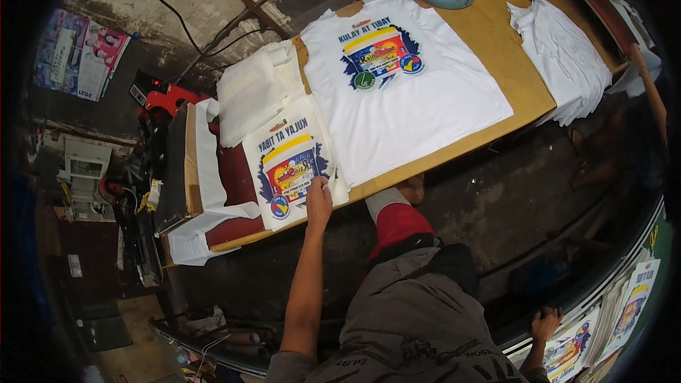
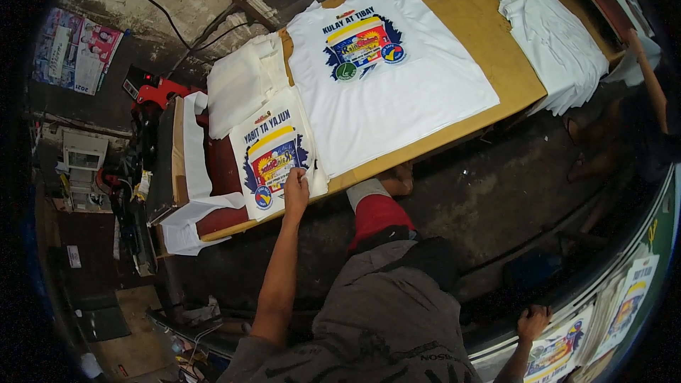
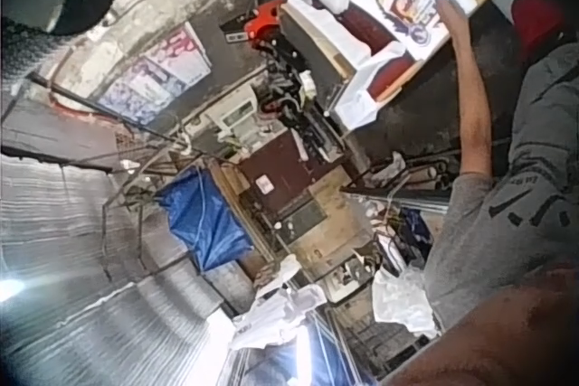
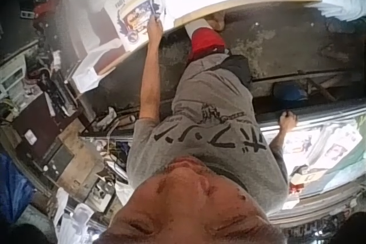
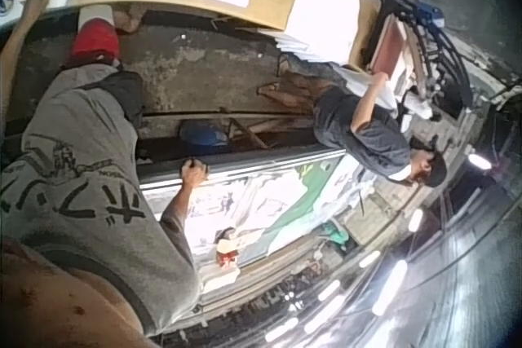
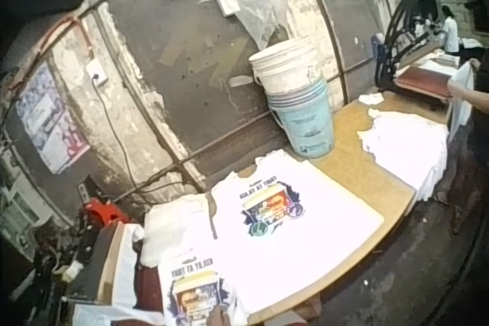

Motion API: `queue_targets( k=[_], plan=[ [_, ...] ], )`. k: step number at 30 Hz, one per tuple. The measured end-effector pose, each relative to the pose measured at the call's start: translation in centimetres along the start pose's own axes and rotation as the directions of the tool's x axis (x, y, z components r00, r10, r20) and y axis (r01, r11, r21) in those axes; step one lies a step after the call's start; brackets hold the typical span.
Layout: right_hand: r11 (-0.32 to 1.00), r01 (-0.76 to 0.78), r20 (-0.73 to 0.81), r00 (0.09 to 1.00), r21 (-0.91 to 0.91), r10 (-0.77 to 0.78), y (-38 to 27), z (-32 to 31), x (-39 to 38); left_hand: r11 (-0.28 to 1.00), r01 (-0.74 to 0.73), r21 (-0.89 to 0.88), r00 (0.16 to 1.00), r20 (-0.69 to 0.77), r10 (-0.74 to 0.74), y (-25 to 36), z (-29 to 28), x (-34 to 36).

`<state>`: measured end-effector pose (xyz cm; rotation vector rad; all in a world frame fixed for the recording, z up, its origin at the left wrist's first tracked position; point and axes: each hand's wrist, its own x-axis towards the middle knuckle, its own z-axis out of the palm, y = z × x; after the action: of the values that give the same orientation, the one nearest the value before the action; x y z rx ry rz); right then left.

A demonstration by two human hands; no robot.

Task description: The person is using a heat press machine to transfer printed designs onto white t-shirts.

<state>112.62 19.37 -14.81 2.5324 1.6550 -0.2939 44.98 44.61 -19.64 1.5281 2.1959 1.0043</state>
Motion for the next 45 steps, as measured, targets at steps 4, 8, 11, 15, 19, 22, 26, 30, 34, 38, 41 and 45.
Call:
queue_targets(
  k=[4,8,11,15,19,22,26,30,34,38,41,45],
  plan=[
    [0.999,0.031,-0.017,0.999,0.031,-0.030,0.4,0.4,0.0,0.975,-0.181,0.127,0.981,0.087,0.171,0.1,-0.3,0.7],
    [0.998,0.068,-0.098,0.993,0.002,-0.067,0.4,0.7,-0.2,0.998,0.002,0.056,0.990,0.139,-0.010,-0.6,-0.8,1.5],
    [0.998,0.057,-0.093,0.994,-0.015,-0.058,0.2,0.5,-0.2,0.984,0.150,-0.097,0.978,0.158,-0.133,-1.1,-1.1,1.9],
    [0.997,0.069,-0.092,0.994,0.027,-0.066,-0.4,0.1,-0.2,0.933,0.340,-0.119,0.914,0.277,-0.298,-1.7,-1.5,2.2],
    [0.999,0.035,-0.076,0.997,0.019,-0.033,-0.7,-0.3,-0.1,0.888,0.417,-0.195,0.874,0.355,-0.332,-2.0,-1.1,1.9],
    [0.999,0.018,-0.051,0.999,0.031,-0.017,-0.7,-0.3,-0.1,0.998,0.030,-0.056,0.969,0.245,-0.016,-1.3,-0.1,1.3],
    [1.000,-0.014,-0.067,0.998,0.014,0.015,-0.4,0.2,-0.2,0.953,-0.171,0.252,0.976,0.179,0.128,0.9,2.0,-0.2],
    [1.000,-0.025,-0.025,0.999,-0.008,0.025,0.0,0.3,0.0,0.924,-0.112,0.366,0.992,0.096,0.082,2.3,3.3,-1.2],
    [0.998,-0.051,0.038,0.998,0.028,0.050,0.1,0.1,-0.1,0.929,-0.068,0.363,0.992,0.127,0.023,1.9,3.4,-0.9],
    [0.999,0.034,-0.097,0.995,0.016,-0.033,-0.1,0.4,-0.3,0.957,-0.017,0.289,0.999,0.040,0.005,0.7,2.4,-0.3],
    [0.999,0.034,-0.095,0.995,0.009,-0.033,-0.1,0.5,-0.2,0.992,0.029,0.120,1.000,-0.014,-0.028,-0.2,0.4,-0.1],
    [1.000,-0.016,0.016,1.000,0.016,0.016,0.0,0.2,0.1,0.966,0.207,-0.152,0.978,-0.003,-0.210,-1.2,-2.4,0.0]
  ],
)
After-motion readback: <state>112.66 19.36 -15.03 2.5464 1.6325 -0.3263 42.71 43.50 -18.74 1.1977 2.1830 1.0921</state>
